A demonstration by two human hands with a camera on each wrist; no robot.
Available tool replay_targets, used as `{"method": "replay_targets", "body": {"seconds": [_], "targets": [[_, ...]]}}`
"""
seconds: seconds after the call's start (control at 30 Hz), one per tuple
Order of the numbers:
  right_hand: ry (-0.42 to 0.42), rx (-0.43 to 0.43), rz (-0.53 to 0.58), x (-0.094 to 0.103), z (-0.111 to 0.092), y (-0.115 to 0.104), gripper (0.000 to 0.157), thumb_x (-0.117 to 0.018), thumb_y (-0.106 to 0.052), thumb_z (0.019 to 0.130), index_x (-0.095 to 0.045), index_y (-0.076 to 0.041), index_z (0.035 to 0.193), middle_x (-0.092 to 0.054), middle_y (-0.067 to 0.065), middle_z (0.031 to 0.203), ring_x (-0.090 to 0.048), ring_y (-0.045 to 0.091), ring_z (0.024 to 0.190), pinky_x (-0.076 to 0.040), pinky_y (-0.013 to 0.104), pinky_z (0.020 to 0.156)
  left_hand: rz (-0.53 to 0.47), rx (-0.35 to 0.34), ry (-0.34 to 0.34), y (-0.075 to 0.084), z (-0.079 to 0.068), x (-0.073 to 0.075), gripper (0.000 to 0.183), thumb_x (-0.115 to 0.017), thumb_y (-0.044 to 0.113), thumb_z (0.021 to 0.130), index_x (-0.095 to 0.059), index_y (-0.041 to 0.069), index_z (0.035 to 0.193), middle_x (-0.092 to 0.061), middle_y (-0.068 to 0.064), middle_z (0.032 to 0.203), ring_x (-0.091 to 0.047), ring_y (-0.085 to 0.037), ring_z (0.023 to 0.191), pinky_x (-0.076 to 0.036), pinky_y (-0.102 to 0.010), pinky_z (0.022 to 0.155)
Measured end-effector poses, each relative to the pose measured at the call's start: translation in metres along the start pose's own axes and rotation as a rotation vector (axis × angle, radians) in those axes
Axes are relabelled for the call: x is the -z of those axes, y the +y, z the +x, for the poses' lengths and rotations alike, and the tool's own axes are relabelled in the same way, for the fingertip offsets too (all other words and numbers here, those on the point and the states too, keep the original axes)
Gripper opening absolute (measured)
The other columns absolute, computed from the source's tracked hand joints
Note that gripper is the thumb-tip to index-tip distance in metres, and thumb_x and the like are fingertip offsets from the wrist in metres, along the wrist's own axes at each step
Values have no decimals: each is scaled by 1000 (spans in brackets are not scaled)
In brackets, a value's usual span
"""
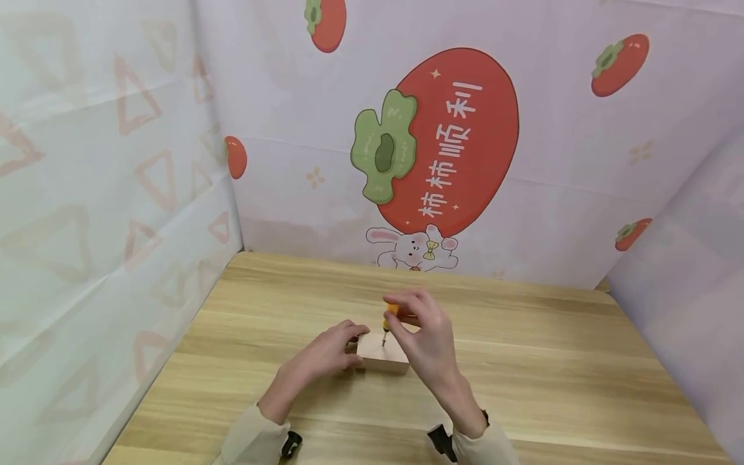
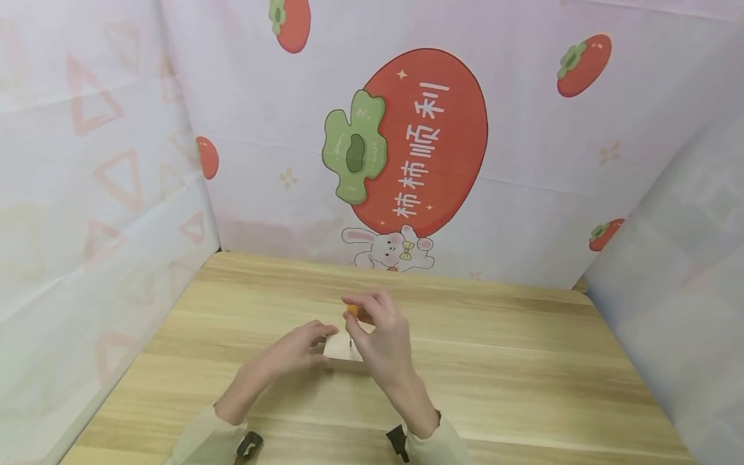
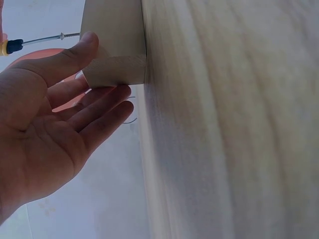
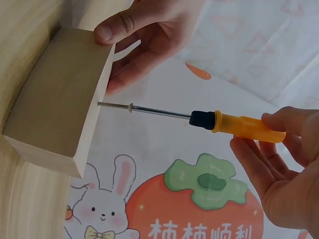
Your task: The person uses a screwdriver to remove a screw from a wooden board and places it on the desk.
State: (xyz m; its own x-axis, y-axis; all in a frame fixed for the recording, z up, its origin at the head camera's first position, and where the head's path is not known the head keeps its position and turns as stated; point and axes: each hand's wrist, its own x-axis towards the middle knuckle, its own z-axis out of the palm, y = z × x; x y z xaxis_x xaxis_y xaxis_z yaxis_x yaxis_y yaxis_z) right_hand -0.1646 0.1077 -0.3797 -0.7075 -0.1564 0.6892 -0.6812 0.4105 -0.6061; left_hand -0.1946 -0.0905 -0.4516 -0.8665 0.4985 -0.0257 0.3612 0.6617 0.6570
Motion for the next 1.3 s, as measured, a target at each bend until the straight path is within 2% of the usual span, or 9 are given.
{"method": "replay_targets", "body": {"seconds": [0.23, 0.33, 0.43, 0.57, 0.67, 0.87, 1.0, 1.1, 1.3], "targets": [[-18, -15, 45, 0, 4, -1, 32, -67, 12, 84, -73, -5, 111, -72, 7, 104, -72, 20, 88, -58, 21, 80, 14, -8, 13, 1, 2, 1, 55, -77, 18, 87, -58, 4, 136, -61, -9, 119, -61, -26, 114, -52, -44, 96], [-37, -14, 59, -2, 5, -1, 34, -66, 12, 85, -72, -6, 113, -71, 7, 108, -71, 20, 92, -59, 24, 82, 27, -8, 15, 2, 3, 2, 54, -77, 19, 87, -58, 5, 136, -61, -9, 120, -61, -25, 114, -51, -44, 97], [-32, -28, 47, -2, 5, -1, 31, -71, 6, 86, -72, -7, 114, -66, 8, 110, -67, 19, 96, -60, 30, 83, 20, -8, 13, 3, 3, 2, 54, -77, 18, 87, -58, 4, 136, -61, -10, 120, -61, -26, 113, -52, -45, 97], [12, -37, 9, 0, 4, 0, 27, -77, -2, 84, -75, -11, 109, -61, 7, 103, -62, 16, 88, -60, 33, 79, 13, -8, 6, 3, 1, 1, 53, -77, 17, 87, -58, 3, 135, -61, -10, 119, -62, -27, 113, -52, -45, 96], [43, -26, -12, 2, 3, 2, 28, -78, -1, 82, -76, -11, 108, -60, 4, 95, -62, 14, 80, -60, 30, 74, 16, 0, -2, 3, 1, 0, 54, -76, 18, 88, -58, 3, 136, -61, -10, 120, -61, -26, 114, -52, -44, 96], [12, -33, 21, 0, 3, 3, 31, -72, 7, 85, -68, -4, 113, -68, 9, 100, -70, 20, 86, -59, 24, 77, 16, 5, 7, 3, -1, 0, 54, -76, 17, 87, -58, 4, 136, -61, -10, 122, -61, -27, 114, -51, -45, 97], [-27, -51, 74, -1, 3, 2, 28, -68, 10, 86, -67, -3, 111, -70, 11, 105, -71, 25, 92, -59, 25, 80, 17, -1, 14, 3, -2, 1, 53, -77, 17, 87, -58, 4, 135, -61, -10, 123, -61, -27, 114, -51, -46, 96], [-30, -67, 84, -1, 2, 2, 25, -70, 6, 87, -68, -6, 109, -65, 9, 108, -68, 23, 96, -60, 27, 80, 21, -4, 17, 2, -1, 0, 53, -77, 17, 87, -58, 4, 135, -61, -10, 123, -61, -27, 114, -51, -45, 96], [19, -53, 45, -1, 2, 5, 24, -78, -3, 84, -71, -10, 106, -62, 2, 99, -65, 15, 86, -60, 26, 72, 27, -2, 10, 2, 0, 0, 53, -77, 18, 87, -58, 4, 135, -61, -10, 122, -62, -27, 114, -52, -45, 96]]}}
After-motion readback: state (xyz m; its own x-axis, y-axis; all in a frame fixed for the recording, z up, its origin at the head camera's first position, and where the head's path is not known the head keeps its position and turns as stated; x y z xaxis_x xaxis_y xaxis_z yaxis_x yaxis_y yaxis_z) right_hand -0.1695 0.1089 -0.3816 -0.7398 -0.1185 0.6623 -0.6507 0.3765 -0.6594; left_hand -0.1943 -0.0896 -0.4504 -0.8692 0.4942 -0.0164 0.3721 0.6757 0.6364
